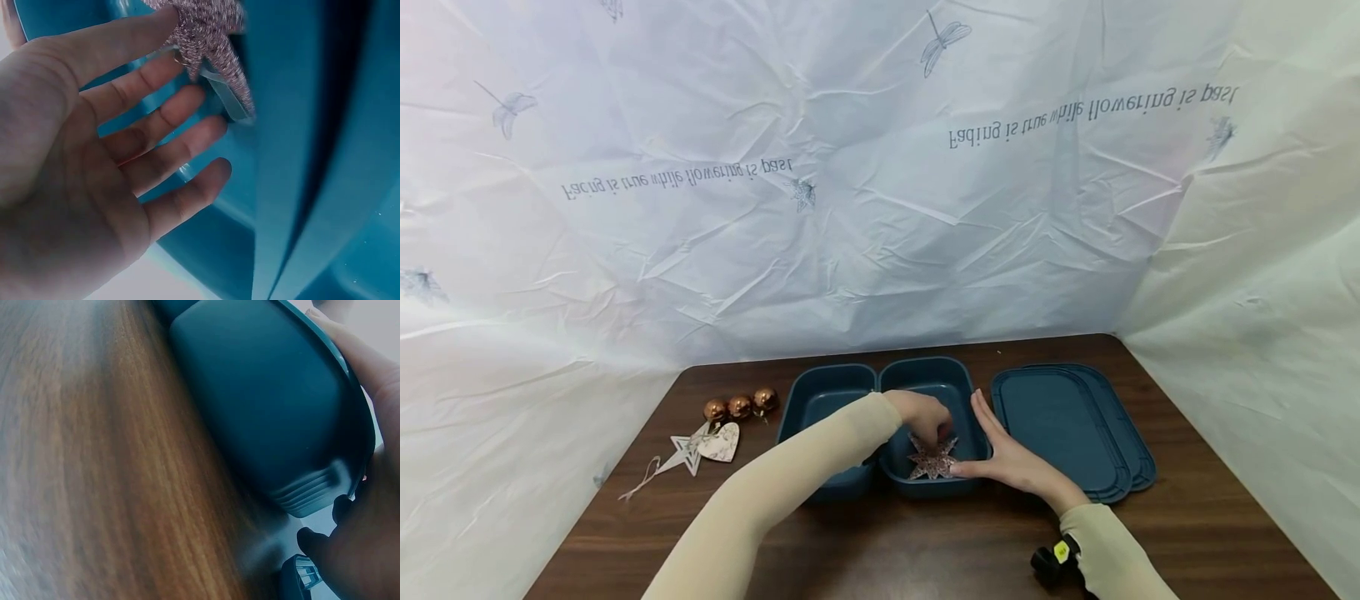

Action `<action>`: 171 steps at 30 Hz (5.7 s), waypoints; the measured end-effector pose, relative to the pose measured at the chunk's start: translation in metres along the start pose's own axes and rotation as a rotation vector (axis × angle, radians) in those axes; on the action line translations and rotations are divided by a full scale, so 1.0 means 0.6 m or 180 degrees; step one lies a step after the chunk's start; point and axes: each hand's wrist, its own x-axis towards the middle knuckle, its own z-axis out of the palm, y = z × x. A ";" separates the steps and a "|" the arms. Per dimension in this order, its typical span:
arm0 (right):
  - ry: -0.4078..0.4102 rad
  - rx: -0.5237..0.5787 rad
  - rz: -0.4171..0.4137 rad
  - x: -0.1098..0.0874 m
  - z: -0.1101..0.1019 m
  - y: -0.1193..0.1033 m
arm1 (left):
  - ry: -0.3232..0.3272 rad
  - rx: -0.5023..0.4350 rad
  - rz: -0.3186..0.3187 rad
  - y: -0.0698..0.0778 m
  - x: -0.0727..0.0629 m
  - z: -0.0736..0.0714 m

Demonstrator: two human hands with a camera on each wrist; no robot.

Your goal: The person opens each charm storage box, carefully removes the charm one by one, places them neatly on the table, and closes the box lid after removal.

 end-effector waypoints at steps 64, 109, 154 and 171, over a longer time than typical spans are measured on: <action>-0.0035 0.0059 0.0057 -0.001 -0.002 -0.001 | 0.2020 -0.1211 0.0933 -0.191 -0.292 -0.008; -0.0018 0.0059 -0.0004 -0.001 0.000 0.002 | 0.2430 -0.2404 -0.0805 -0.422 -0.400 0.261; -0.0034 -0.0128 0.0018 -0.004 -0.006 -0.009 | 0.2582 -0.2182 -0.1028 -0.402 -0.376 0.242; 0.1491 -0.1259 -0.0347 -0.048 -0.104 -0.085 | 0.3349 -0.1756 -0.0225 -0.278 -0.323 0.104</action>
